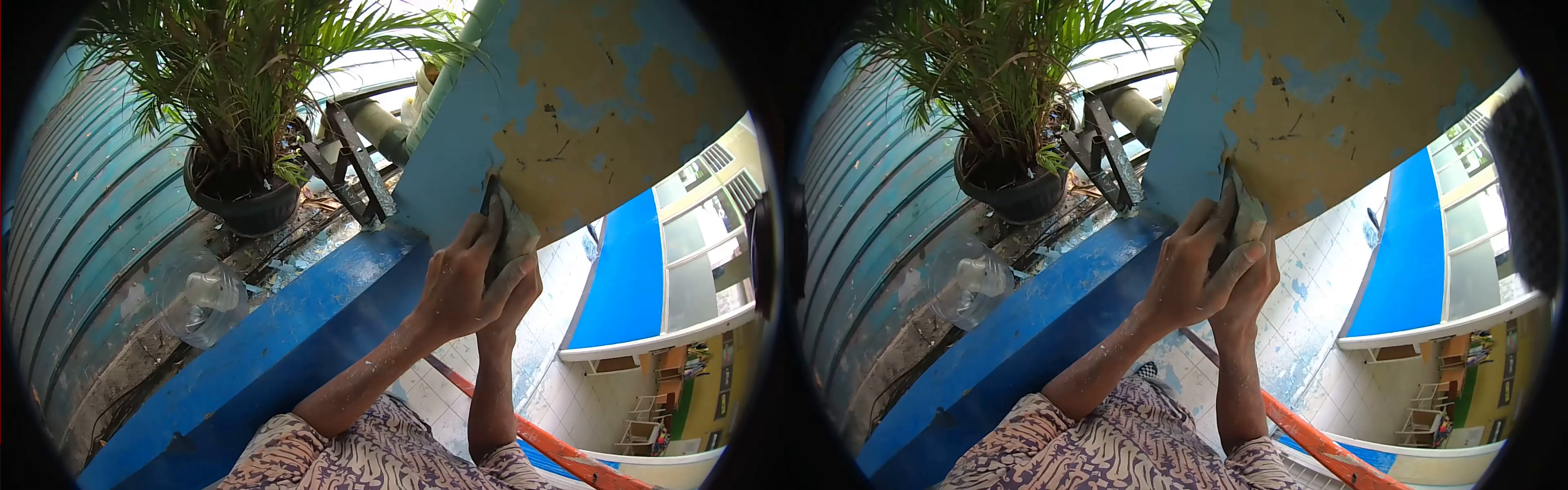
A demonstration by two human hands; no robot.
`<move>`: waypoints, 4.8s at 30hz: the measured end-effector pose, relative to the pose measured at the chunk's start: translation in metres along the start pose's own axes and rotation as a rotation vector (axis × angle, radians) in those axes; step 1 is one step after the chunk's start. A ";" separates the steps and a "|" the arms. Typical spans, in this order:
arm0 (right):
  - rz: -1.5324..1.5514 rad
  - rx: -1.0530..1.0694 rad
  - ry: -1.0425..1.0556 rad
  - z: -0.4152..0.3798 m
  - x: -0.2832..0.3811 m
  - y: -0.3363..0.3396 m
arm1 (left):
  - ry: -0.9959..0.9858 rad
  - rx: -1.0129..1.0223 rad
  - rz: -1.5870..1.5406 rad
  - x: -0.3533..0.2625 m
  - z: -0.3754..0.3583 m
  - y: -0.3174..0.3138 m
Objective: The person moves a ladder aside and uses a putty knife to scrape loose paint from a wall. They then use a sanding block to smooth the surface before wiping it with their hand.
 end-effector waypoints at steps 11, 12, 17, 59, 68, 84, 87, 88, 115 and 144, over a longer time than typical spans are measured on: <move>0.128 -0.008 -0.077 0.005 -0.021 -0.027 | -0.008 -0.054 0.125 0.007 0.014 0.019; 0.093 0.025 -0.031 0.008 -0.027 -0.033 | 0.026 -0.025 0.136 0.011 0.020 0.022; -0.020 0.116 0.034 0.013 -0.014 -0.035 | 0.078 -0.034 0.131 0.013 0.017 0.026; -0.121 0.154 0.140 0.039 -0.004 -0.068 | 0.192 -0.175 0.127 0.026 0.030 0.050; -0.063 0.168 -0.034 0.033 -0.014 -0.056 | 0.089 -0.119 0.133 -0.001 0.025 0.031; 0.433 0.020 -0.144 0.005 -0.015 -0.072 | 0.122 0.047 0.289 0.011 0.012 0.021; 0.649 -0.034 -0.212 0.001 -0.015 -0.080 | 0.117 0.051 0.311 0.009 0.015 0.023; 0.724 -0.050 -0.237 -0.003 -0.015 -0.080 | 0.115 0.056 0.328 0.006 0.014 0.024; 1.066 0.069 -0.279 -0.013 -0.035 -0.116 | 0.026 0.301 0.414 -0.001 0.038 0.050; 0.622 0.079 -0.153 -0.004 -0.033 -0.082 | -0.087 0.246 0.336 0.019 0.040 0.070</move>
Point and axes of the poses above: each hand's wrist, its own z-axis towards the middle knuckle, its own y-axis out of the back of the hand, x = y × z, the point moved 3 cm from there along z, towards the middle knuckle, and after that the axes turned 3 degrees about x, right-handed, at the moved point
